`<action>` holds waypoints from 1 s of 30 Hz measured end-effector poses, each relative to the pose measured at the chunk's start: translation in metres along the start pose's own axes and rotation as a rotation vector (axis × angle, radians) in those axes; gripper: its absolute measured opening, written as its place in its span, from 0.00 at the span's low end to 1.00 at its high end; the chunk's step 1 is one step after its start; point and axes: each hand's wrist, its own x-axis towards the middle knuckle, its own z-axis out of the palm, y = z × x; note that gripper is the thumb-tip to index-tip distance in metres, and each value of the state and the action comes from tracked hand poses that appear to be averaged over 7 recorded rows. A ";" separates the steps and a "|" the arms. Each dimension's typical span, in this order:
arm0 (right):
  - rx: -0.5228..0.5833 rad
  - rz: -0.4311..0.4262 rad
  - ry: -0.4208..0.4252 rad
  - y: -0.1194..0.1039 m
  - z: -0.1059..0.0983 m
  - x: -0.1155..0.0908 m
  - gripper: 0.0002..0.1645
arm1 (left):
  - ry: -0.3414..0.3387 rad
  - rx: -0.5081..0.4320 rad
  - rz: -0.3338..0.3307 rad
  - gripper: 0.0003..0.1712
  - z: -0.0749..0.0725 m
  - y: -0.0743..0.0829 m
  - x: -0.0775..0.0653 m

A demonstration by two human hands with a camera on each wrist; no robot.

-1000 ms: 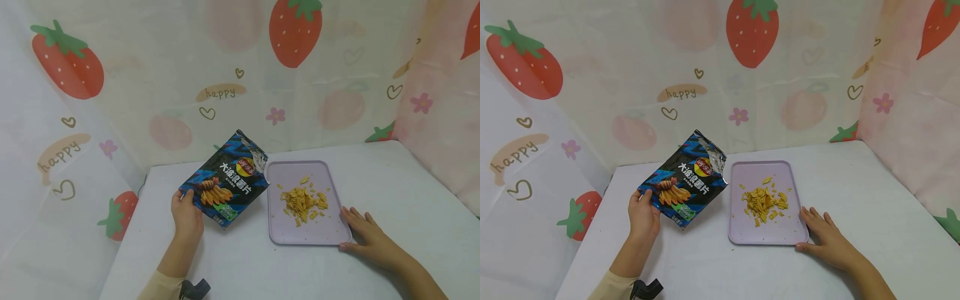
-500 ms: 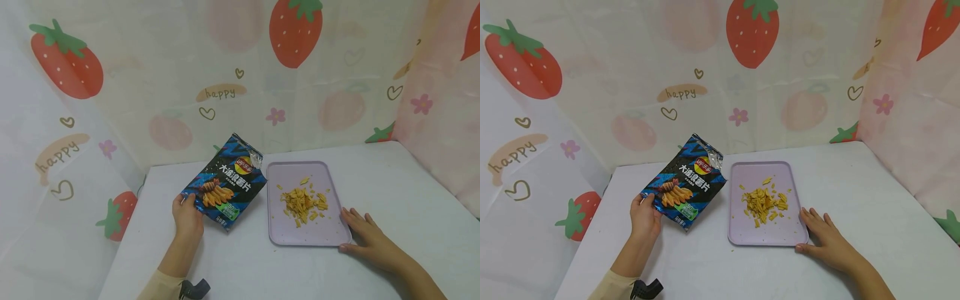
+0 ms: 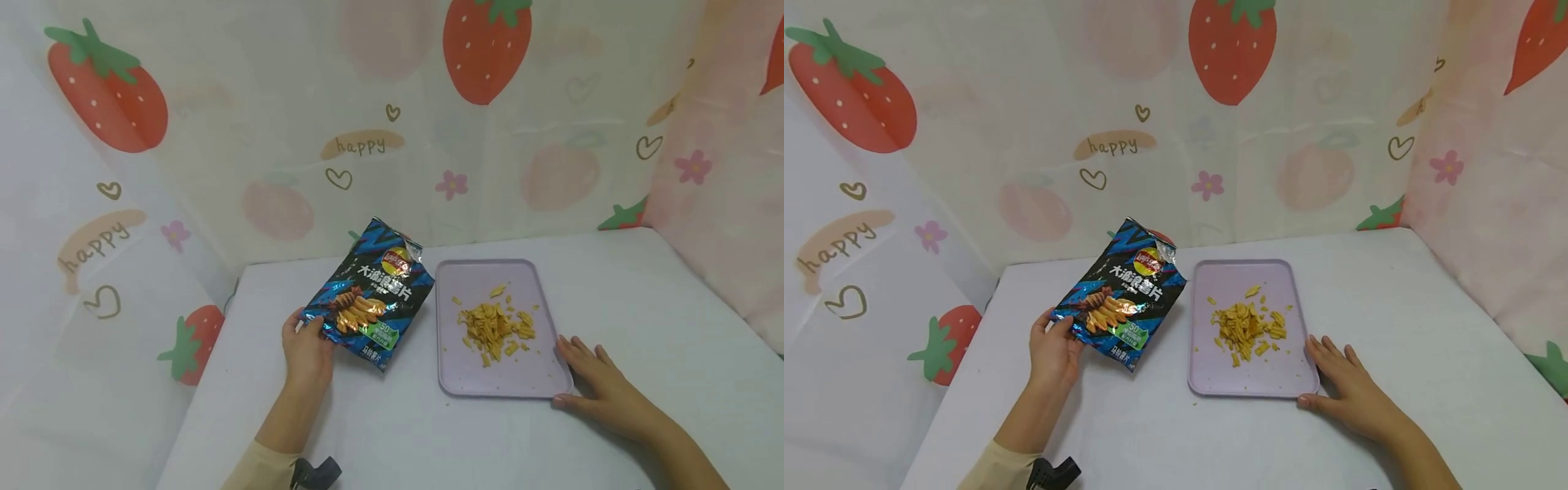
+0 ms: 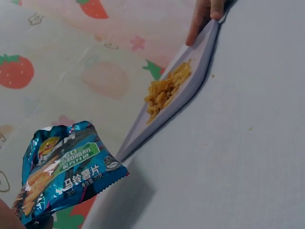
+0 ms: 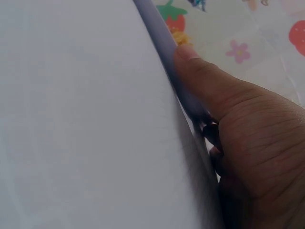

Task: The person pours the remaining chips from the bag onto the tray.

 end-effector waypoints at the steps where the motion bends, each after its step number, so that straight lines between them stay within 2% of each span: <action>1: -0.002 -0.001 0.000 0.000 0.000 0.000 0.56 | -0.001 0.003 0.002 0.28 -0.001 0.000 -0.001; 9: 0.003 0.008 -0.011 -0.001 -0.001 0.001 0.57 | 0.015 0.057 -0.047 0.32 -0.011 -0.011 -0.008; 24: 0.003 0.006 -0.014 0.003 0.002 -0.001 0.57 | 0.003 -0.026 -0.031 0.35 -0.021 -0.027 -0.004; 30: 0.005 -0.006 -0.008 0.001 0.001 0.000 0.57 | 0.016 0.010 -0.025 0.38 -0.024 -0.029 -0.002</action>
